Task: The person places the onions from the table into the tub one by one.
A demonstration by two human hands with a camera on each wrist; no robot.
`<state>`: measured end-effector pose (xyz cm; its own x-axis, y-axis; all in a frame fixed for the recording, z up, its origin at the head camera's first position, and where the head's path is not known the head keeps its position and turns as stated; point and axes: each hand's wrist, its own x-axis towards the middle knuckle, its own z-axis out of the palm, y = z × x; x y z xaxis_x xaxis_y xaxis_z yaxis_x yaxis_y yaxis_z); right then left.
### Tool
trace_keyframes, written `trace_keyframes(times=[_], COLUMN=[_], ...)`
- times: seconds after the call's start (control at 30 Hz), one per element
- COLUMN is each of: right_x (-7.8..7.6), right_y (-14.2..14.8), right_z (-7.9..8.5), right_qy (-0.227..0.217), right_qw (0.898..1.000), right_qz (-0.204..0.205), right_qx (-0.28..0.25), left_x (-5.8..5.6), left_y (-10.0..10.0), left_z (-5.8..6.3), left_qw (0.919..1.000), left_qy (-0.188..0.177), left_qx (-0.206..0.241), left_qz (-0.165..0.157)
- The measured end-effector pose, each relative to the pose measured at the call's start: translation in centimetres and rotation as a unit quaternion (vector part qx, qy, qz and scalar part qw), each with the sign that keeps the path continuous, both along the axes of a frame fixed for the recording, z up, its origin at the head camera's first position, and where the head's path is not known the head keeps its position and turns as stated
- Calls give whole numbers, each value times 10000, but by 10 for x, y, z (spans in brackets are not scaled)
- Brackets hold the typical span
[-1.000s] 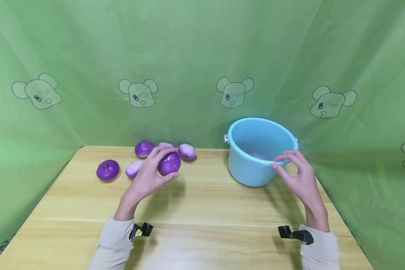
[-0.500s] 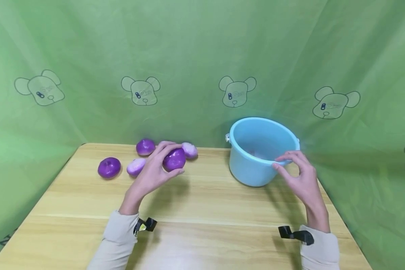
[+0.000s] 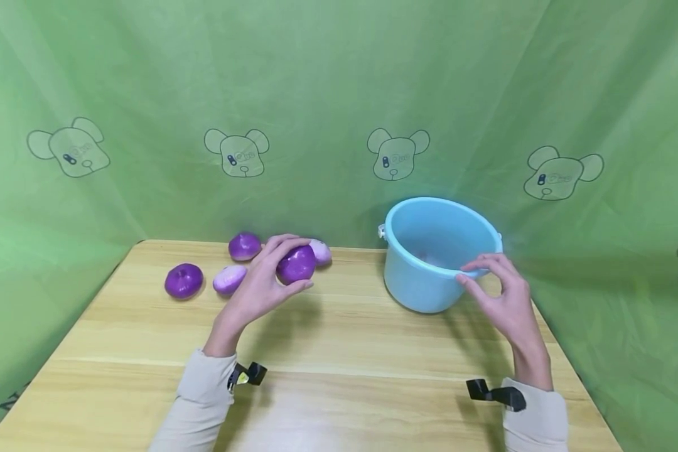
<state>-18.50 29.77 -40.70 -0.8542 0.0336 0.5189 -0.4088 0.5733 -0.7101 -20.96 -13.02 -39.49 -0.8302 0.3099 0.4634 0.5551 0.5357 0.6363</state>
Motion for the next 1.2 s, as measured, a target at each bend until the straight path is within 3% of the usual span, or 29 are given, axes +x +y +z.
trace_keyframes(times=[1.2], right_x=[0], right_y=[-1], right_z=[2], right_qy=[-14], right_qw=[10000], right_qz=[-52], right_qx=[0], left_x=[-8], left_y=[26], left_z=[14], left_qw=[9996], left_qy=[101], left_qx=[150], left_qz=[-236])
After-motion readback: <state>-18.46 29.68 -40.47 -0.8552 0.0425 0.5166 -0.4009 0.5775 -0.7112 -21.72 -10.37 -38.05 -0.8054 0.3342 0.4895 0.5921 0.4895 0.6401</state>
